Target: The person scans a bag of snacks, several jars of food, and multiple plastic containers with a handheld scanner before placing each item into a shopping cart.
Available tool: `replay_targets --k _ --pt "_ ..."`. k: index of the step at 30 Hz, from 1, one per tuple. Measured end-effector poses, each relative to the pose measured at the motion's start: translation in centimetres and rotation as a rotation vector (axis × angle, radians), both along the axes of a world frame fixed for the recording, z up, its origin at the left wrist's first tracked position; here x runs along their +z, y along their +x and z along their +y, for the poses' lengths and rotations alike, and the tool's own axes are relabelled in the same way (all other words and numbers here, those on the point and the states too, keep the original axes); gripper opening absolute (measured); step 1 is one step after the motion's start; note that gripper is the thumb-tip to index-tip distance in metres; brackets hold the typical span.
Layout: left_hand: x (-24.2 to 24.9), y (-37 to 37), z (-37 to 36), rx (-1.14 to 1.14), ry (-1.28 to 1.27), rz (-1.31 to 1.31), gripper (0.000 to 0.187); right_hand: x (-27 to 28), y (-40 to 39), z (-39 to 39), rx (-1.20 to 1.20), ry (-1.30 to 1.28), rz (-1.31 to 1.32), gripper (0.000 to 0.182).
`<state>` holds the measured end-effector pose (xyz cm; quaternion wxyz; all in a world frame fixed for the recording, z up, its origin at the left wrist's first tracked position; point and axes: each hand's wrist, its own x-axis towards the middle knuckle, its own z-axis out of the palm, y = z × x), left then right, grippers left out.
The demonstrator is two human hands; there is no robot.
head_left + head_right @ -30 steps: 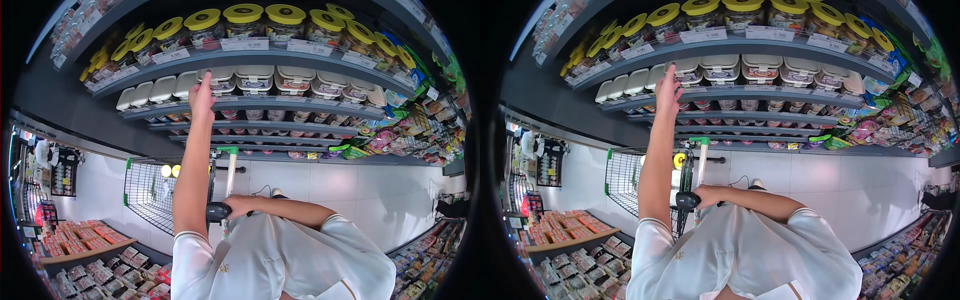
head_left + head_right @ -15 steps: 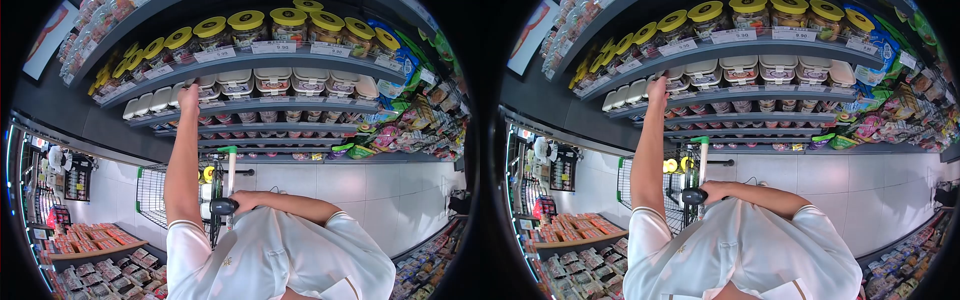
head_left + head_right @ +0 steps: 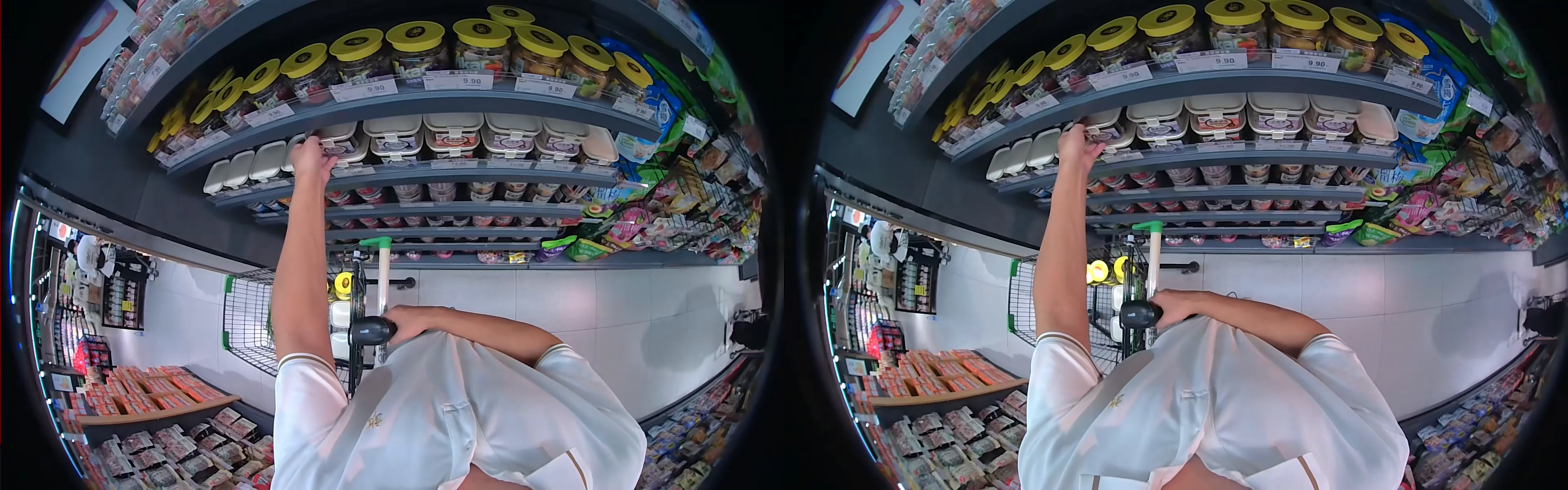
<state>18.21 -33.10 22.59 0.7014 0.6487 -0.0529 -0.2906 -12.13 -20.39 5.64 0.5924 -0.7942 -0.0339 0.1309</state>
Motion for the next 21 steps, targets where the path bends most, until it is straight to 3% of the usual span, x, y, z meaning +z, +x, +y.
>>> replay_targets --k 5,7,10,12,13,14,15,17,20,21 --pt "0.5 0.1 3.3 0.008 -0.210 0.104 0.042 -0.3 -0.2 -0.4 -0.084 0.044 -0.004 0.042" --pt "0.2 0.5 5.7 -0.009 -0.270 0.126 0.043 -0.5 -0.7 -0.8 -0.191 0.113 -0.059 0.046" --pt "-0.4 -0.5 10.9 0.024 -0.319 0.116 0.040 3.4 -2.5 -2.7 -0.383 0.194 -0.010 0.052" --pt "-0.9 -1.8 15.0 0.013 -0.331 0.174 0.044 2.0 -3.7 -3.6 -0.596 0.217 -0.134 0.046" --pt "-1.5 -2.5 16.8 0.016 -0.341 0.227 0.046 4.9 -4.6 -4.2 -0.615 0.426 -0.012 0.042" --pt "-1.8 -3.7 18.5 -0.035 -0.374 0.271 0.048 6.6 -5.1 -4.3 -0.687 0.596 -0.080 0.040" --pt "-2.3 -4.8 20.1 -0.084 -0.409 0.316 0.050 9.8 -5.7 -4.8 -0.712 0.635 -0.109 0.040" --pt "-3.9 -6.3 23.4 -0.252 -0.462 0.569 0.045 10.4 -6.8 -5.9 -0.638 0.703 -0.124 0.040" --pt "-7.1 -8.8 26.2 -0.180 -0.348 0.702 0.041 11.0 -8.2 -7.3 -0.477 0.276 -0.239 0.044" --pt "-8.0 -9.2 27.4 -0.283 -0.347 0.803 0.037 12.1 -8.4 -7.6 -0.406 0.169 -0.245 0.045"
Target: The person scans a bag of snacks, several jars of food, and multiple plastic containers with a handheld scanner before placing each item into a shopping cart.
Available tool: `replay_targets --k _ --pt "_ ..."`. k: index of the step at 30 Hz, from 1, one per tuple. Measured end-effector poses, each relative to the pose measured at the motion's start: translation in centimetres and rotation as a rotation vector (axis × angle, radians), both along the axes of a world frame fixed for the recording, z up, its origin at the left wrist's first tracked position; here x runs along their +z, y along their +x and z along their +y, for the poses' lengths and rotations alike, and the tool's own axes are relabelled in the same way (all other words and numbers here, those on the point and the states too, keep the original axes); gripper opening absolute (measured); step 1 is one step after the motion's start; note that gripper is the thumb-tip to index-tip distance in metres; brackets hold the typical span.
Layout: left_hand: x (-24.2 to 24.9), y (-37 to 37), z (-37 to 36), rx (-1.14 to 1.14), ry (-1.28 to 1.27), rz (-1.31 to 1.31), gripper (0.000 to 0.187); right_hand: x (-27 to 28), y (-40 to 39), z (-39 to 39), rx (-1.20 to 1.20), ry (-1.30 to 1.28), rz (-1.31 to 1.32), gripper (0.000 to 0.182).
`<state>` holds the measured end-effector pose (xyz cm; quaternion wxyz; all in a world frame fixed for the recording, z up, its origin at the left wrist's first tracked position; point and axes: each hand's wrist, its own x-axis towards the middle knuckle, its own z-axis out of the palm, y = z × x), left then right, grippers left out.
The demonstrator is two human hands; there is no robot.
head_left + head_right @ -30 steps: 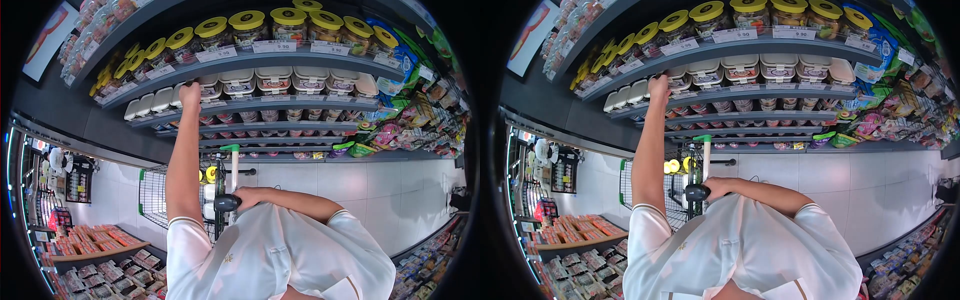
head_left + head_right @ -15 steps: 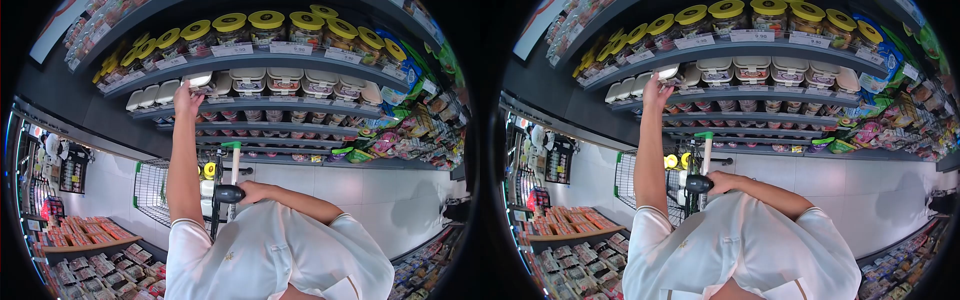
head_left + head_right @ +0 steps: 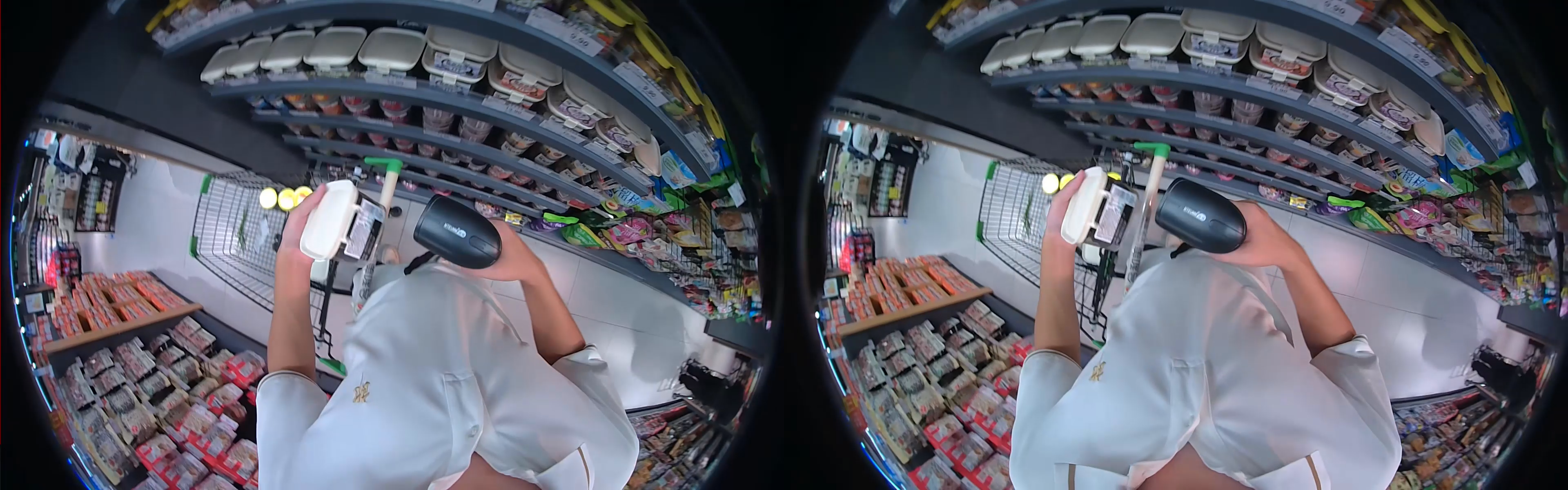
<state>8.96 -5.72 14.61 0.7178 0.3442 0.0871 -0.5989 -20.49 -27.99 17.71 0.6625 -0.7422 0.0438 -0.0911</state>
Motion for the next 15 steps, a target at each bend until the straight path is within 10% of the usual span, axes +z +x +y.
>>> replay_targets --k 15 --pt "-1.5 -0.5 2.3 -0.183 0.175 -0.025 0.032 7.0 4.7 0.4 0.413 -0.603 0.259 0.040"
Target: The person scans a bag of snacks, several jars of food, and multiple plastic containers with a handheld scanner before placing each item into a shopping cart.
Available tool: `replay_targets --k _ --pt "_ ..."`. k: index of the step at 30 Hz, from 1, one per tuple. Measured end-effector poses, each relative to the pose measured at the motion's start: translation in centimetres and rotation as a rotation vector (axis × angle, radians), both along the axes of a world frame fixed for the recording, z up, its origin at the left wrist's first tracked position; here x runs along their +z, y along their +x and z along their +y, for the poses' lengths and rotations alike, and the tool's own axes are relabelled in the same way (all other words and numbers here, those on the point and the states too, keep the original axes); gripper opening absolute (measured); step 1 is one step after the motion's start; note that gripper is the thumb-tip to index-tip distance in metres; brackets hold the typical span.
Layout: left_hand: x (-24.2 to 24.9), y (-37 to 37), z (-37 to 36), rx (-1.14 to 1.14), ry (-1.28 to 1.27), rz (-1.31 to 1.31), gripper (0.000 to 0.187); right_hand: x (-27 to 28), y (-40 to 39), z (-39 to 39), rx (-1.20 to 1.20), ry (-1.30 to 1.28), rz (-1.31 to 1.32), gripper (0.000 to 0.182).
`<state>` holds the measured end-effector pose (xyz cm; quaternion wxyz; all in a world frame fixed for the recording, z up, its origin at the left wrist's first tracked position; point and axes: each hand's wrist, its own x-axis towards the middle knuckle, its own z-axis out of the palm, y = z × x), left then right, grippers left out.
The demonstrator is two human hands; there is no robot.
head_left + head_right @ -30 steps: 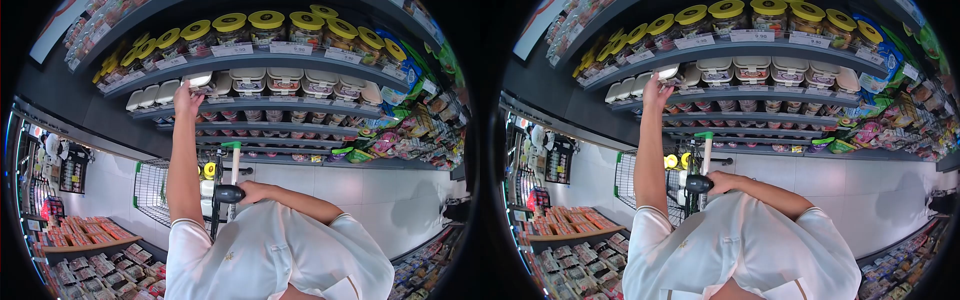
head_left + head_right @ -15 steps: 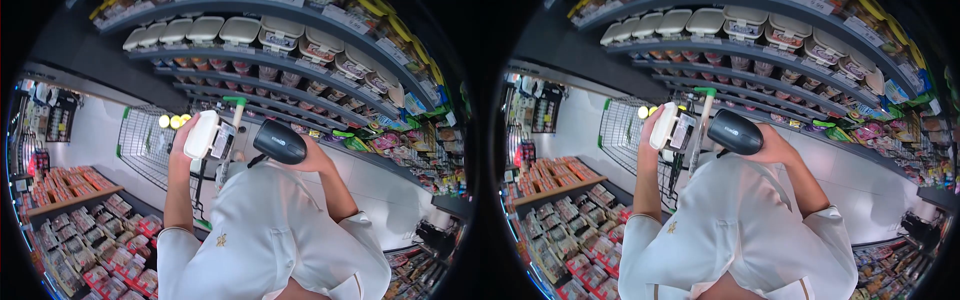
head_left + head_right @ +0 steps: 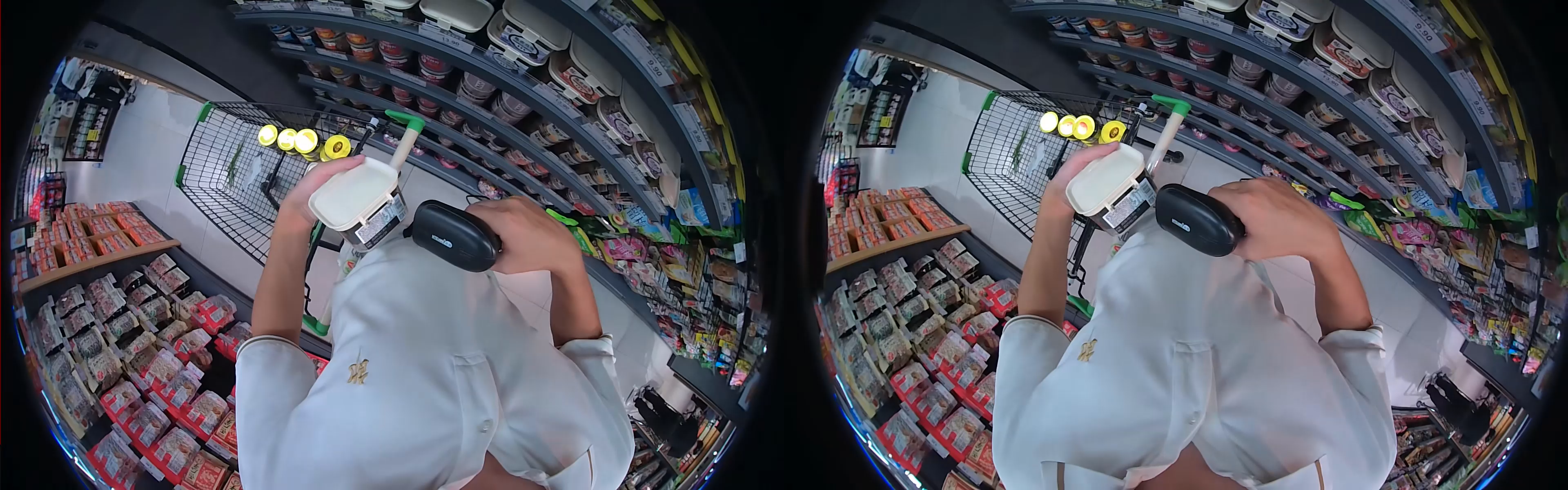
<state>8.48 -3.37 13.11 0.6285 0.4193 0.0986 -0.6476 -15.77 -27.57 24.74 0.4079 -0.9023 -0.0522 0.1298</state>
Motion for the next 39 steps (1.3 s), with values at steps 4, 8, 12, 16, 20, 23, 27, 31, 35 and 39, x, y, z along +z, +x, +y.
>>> replay_targets --k 4,8,12,16,20,23,27,31,35,39 --pt "-2.0 -1.0 0.6 0.121 -0.124 0.150 0.039 -3.1 0.8 0.9 -0.263 0.276 -0.166 0.047" --pt "-1.5 -4.7 0.5 0.313 -0.122 -0.018 0.048 -7.5 1.6 3.4 -0.629 0.756 0.075 0.041" --pt "-2.5 -6.8 1.2 0.380 -0.132 -0.131 0.052 -9.4 2.7 4.6 -0.690 0.935 0.156 0.050" --pt "-1.8 -6.9 3.0 0.395 -0.016 -0.184 0.059 -10.2 4.4 4.9 -0.721 1.020 0.190 0.059" --pt "-2.8 -4.6 6.5 0.375 0.027 -0.227 0.059 -10.3 7.5 6.3 -0.705 1.121 0.173 0.036" --pt "-4.5 -0.9 9.7 0.496 0.003 -0.254 0.056 -11.4 10.3 7.7 -0.673 1.080 0.269 0.033" --pt "-9.3 6.6 13.9 0.716 0.143 -0.352 0.049 -16.7 12.2 9.7 -0.615 0.865 0.413 0.032" --pt "-21.9 15.2 19.5 0.695 0.503 -0.556 0.052 -17.4 13.8 11.4 -0.603 0.688 0.565 0.029" --pt "-37.0 21.2 23.4 0.750 0.610 -0.585 0.059 -18.5 14.2 11.3 -0.642 0.713 0.589 0.035" --pt "-42.9 24.5 23.2 0.549 0.715 -0.515 0.044 -17.7 14.9 11.4 -0.714 0.787 0.639 0.036"
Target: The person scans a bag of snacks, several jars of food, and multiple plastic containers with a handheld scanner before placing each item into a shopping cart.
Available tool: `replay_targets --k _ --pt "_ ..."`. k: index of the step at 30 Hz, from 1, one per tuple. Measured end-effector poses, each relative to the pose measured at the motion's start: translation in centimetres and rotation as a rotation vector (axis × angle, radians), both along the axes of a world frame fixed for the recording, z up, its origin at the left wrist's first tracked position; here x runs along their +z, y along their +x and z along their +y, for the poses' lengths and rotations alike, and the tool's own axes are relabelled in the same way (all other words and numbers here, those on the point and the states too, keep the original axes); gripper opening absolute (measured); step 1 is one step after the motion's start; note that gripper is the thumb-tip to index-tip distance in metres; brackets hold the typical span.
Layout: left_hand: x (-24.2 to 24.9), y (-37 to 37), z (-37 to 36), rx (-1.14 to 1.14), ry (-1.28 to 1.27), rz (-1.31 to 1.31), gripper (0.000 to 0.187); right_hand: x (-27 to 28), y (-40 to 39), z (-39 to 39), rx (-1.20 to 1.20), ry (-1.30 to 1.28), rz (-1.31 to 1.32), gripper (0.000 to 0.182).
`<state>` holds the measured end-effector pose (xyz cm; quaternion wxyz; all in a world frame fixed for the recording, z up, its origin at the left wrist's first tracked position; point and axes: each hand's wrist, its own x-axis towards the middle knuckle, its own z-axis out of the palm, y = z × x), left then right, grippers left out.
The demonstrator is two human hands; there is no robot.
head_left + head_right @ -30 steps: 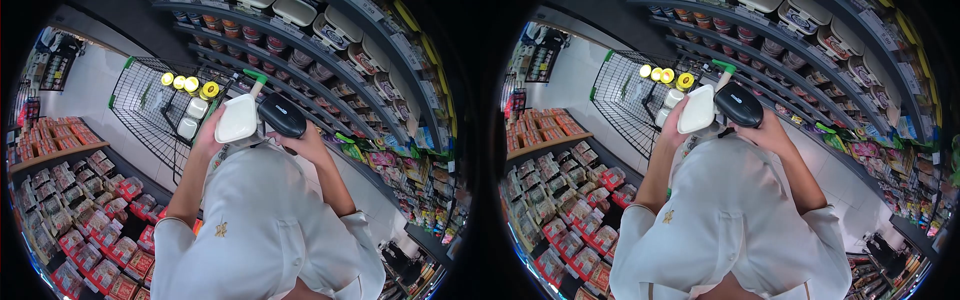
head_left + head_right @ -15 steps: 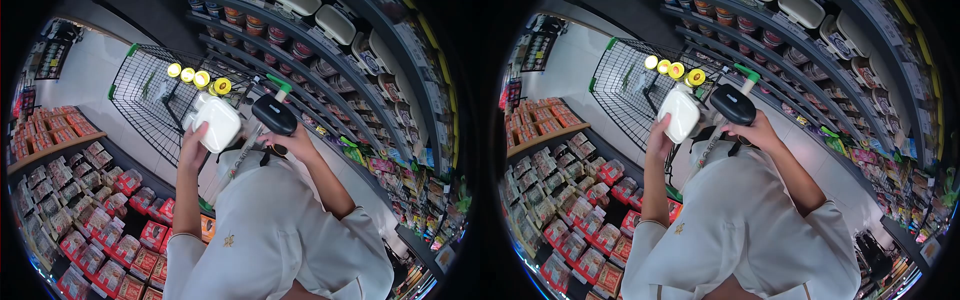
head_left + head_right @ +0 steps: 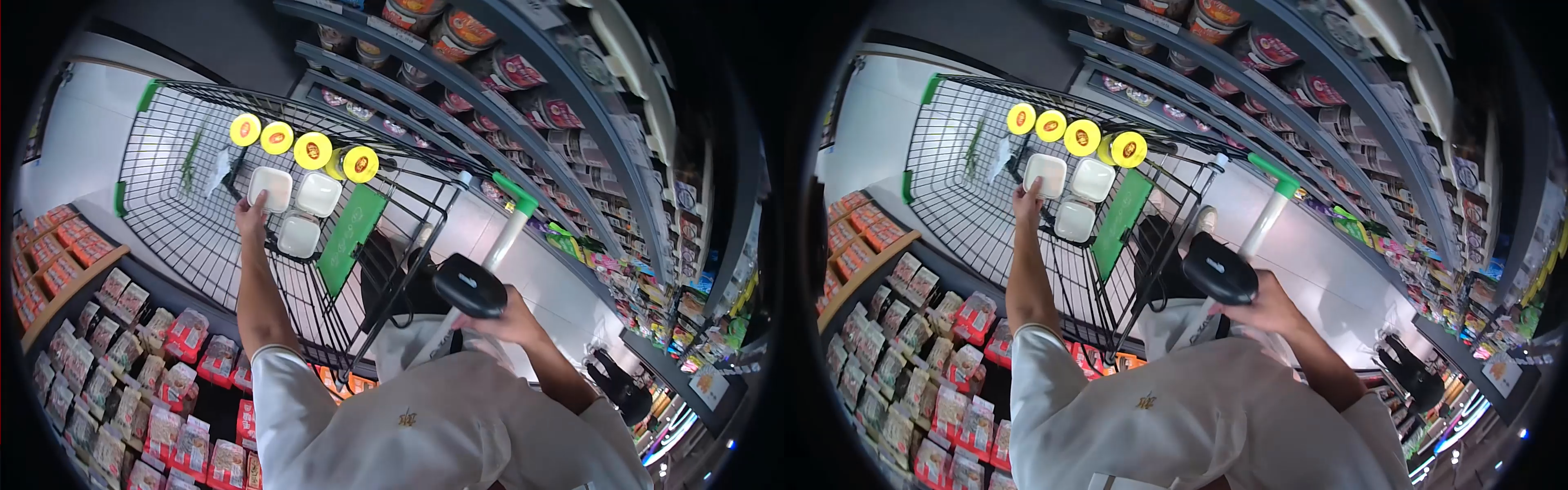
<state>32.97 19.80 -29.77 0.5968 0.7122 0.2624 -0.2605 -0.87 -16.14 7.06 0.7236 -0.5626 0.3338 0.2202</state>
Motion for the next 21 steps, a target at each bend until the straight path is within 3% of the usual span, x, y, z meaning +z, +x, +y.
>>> replay_targets --k 2,4,14,18,21 --pt "-4.8 0.5 -0.2 0.095 0.054 -0.034 0.044 0.1 0.1 0.3 -0.005 -0.026 -0.001 0.034" --pt "-7.8 1.3 0.1 0.031 -0.009 0.010 0.046 0.0 0.1 0.4 0.019 -0.101 -0.019 0.035" --pt "-10.8 1.5 -0.9 0.048 -0.258 0.099 0.054 0.1 0.6 0.5 -0.008 -0.097 0.040 0.041" --pt "-14.6 1.5 0.2 0.024 -0.299 0.049 0.057 -0.4 0.2 0.6 0.017 -0.132 -0.015 0.042" --pt "-15.6 1.5 -0.3 0.007 -0.096 -0.035 0.063 -0.5 0.0 0.5 0.096 -0.215 -0.082 0.041"
